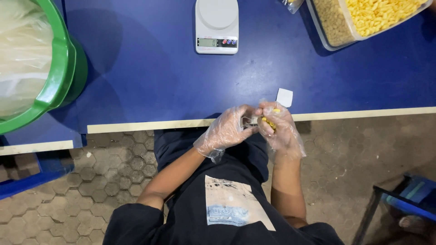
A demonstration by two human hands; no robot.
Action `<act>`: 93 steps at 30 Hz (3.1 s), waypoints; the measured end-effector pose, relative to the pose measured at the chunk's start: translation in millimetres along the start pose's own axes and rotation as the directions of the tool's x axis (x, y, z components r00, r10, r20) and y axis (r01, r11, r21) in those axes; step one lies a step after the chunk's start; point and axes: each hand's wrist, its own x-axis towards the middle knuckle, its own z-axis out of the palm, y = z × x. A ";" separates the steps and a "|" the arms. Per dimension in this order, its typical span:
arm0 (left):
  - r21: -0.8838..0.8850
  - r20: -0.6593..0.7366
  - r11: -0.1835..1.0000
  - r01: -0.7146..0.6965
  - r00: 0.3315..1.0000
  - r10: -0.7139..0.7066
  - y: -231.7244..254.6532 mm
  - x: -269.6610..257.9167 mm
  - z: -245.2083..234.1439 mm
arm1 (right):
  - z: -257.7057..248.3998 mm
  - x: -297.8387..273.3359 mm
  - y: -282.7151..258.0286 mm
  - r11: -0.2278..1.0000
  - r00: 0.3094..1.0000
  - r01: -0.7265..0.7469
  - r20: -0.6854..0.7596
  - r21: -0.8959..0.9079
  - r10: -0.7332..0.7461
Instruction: Picking up small yellow snack items and placing them into small plastic bags for weighing and packaging.
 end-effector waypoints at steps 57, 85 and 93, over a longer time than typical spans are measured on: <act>0.045 -0.142 0.991 -0.126 0.981 0.132 16.1 -26.7 1.5 | 89.1 -38.2 -8.4 0.943 0.987 0.068 -0.114 -0.325 -0.111; 0.455 -0.355 0.787 -0.417 0.725 0.590 -37.9 16.7 -6.1 | 14.4 1.5 35.8 0.984 0.994 -0.103 -0.014 0.148 0.106; 0.479 -0.391 0.727 -0.493 0.621 0.679 -29.8 24.0 -17.9 | 13.2 30.1 52.7 0.986 0.995 -0.080 0.069 0.144 0.070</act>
